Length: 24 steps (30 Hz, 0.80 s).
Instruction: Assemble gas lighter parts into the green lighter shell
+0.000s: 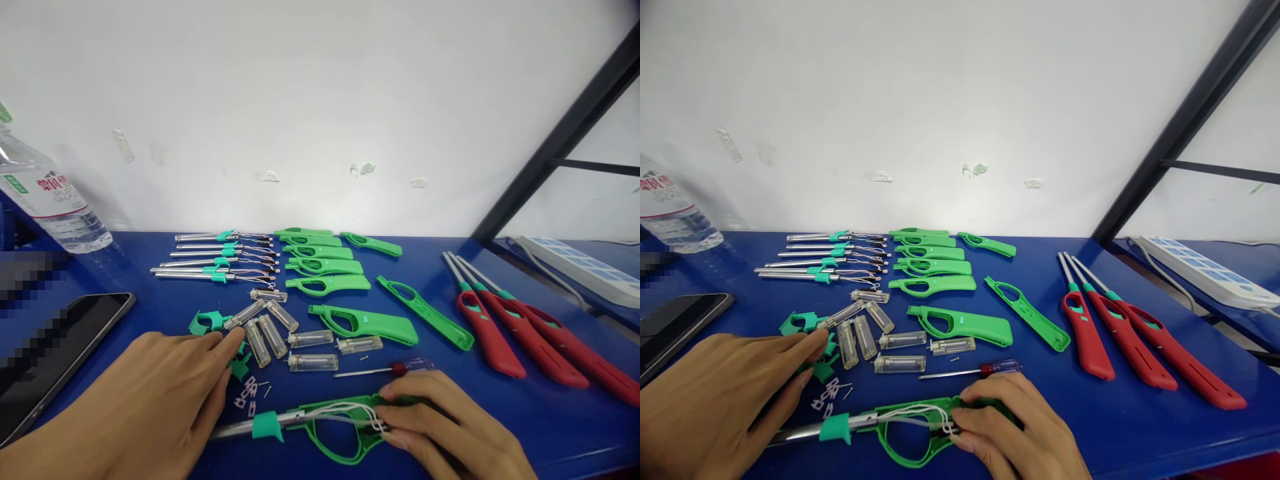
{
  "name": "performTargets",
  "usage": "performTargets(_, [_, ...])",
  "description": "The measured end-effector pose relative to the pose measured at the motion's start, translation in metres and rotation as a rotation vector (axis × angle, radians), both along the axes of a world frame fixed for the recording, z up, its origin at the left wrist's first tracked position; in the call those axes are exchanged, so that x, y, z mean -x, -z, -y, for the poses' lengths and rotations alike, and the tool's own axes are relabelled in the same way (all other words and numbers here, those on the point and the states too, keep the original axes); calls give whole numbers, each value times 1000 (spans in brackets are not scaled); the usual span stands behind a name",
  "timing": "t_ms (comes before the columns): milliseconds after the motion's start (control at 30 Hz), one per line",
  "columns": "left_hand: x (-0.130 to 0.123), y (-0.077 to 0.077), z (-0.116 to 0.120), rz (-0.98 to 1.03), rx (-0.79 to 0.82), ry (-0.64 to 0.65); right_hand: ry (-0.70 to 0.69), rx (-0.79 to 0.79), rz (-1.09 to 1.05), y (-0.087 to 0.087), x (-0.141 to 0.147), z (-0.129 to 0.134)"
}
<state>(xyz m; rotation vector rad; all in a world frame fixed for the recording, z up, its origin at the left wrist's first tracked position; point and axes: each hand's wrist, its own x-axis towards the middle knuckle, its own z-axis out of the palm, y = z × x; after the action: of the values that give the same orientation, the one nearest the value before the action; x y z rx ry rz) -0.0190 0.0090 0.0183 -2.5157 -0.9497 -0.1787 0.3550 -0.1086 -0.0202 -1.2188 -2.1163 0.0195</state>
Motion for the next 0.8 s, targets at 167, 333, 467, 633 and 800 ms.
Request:
performTargets(167, [-2,-1,4,-34,-70,-3,1,3,-4,0,1,1])
performTargets(333, [-5,-6,6,-74,-98,-23,7,-1,-2,-1,0,3])
performTargets(467, [-5,-7,6,-54,-99,-18,16,-9,8,-2,1,3])
performTargets(633, [-3,-6,5,43,-33,1,27,-31,-18,-6,6,0])
performTargets(800, [-9,-10,6,261,114,100,47,-96,-58,-13,12,-3])
